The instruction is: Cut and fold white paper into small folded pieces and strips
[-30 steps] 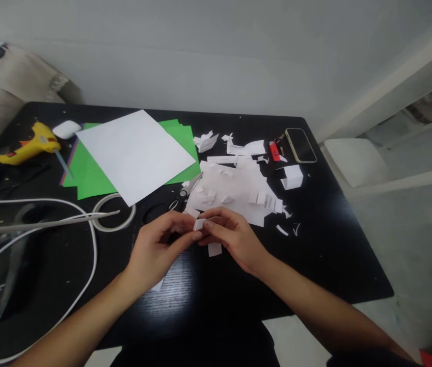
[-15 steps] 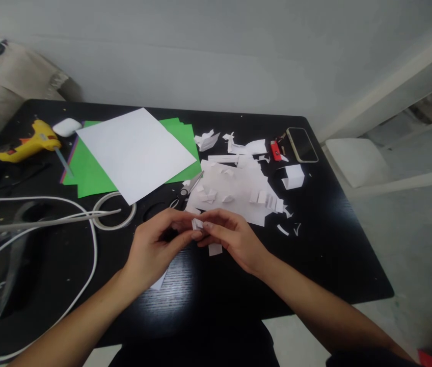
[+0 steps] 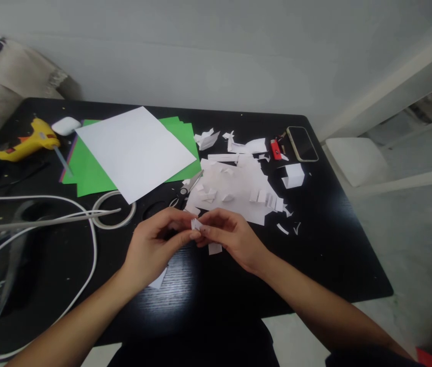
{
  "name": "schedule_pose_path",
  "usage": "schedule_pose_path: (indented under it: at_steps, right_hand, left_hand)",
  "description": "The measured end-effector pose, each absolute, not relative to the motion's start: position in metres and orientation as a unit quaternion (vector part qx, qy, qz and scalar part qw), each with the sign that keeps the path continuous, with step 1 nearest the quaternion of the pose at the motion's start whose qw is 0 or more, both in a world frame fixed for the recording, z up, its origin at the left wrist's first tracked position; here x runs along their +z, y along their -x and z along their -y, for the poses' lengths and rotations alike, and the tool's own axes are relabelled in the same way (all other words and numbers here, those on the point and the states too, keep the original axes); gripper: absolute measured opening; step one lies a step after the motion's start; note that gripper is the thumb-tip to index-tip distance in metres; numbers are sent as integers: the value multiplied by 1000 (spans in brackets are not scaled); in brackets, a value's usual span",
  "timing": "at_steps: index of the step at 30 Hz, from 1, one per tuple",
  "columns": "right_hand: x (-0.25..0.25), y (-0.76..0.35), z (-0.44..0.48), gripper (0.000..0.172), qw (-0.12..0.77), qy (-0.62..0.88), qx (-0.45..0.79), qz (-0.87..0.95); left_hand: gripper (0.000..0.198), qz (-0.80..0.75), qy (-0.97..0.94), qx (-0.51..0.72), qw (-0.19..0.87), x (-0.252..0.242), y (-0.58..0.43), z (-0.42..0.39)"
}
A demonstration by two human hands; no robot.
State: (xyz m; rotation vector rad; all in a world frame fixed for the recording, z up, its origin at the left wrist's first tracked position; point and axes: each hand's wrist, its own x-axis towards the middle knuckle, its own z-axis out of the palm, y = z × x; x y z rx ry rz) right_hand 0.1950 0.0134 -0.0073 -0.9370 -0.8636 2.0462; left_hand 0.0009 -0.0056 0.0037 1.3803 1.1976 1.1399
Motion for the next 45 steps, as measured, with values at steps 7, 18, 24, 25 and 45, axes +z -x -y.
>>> schedule_pose_path:
  at_steps: [7,18,24,25,45]
  right_hand:
    - [-4,-197,-13,21,368,373,766,372]
    - [-5,-197,-12,29,388,388,729,410]
    - [-3,-199,-14,27,385,392,738,392]
    - [-2,-199,-14,28,385,395,737,392]
    - [-6,-193,-3,14,446,447,598,494]
  left_hand:
    - [17,-479,-553,465,499,5,-2,4]
    - [19,-481,-530,473,513,7,-2,4]
    - [20,-478,-505,466,548,7,-1,2]
    - [20,-478,-502,463,553,7,0,2]
    - [17,-507,-571,442,470,3,-5,7]
